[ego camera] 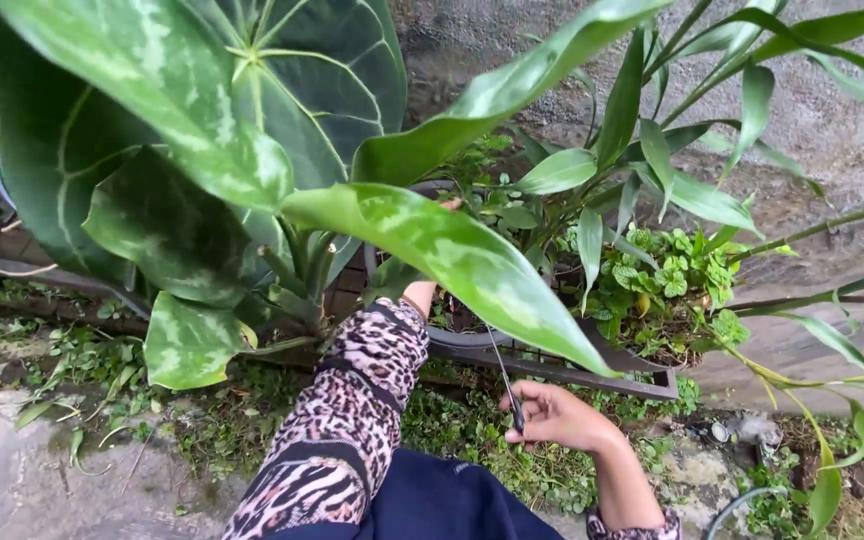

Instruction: Trimming stems and leaves from various potted plants using scissors and clearing away debris.

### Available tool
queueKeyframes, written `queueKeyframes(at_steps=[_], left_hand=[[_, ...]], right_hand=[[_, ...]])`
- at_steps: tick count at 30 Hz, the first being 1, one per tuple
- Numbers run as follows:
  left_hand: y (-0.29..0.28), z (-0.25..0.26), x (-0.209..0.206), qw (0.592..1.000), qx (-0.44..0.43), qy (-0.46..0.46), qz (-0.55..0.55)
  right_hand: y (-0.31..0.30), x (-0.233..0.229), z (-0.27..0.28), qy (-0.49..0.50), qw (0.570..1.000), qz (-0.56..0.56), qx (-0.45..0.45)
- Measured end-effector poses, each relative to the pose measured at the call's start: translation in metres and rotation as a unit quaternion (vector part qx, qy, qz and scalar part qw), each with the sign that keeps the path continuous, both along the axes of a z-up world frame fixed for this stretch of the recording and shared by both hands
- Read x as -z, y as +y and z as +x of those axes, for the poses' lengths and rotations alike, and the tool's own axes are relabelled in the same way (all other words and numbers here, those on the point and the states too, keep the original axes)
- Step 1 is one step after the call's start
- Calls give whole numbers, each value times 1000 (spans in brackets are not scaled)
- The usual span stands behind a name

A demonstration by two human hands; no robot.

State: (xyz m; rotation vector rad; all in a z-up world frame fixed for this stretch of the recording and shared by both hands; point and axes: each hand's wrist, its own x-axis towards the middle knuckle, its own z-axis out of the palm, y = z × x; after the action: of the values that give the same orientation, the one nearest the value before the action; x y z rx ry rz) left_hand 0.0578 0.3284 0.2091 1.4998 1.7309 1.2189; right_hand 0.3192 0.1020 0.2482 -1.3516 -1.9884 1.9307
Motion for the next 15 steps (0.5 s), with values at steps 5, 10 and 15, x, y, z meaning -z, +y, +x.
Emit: queueKeyframes(at_steps=[5, 10, 15], left_hand=[[10, 16, -24, 1000, 16, -1, 4], [27, 43, -29, 999, 43, 4, 3], [30, 56, -27, 998, 54, 4, -4]], right_hand=[[-19, 6, 21, 9, 995, -45, 90], [-36, 16, 48, -8, 989, -43, 144], [-45, 20, 54, 26, 978, -81, 189]])
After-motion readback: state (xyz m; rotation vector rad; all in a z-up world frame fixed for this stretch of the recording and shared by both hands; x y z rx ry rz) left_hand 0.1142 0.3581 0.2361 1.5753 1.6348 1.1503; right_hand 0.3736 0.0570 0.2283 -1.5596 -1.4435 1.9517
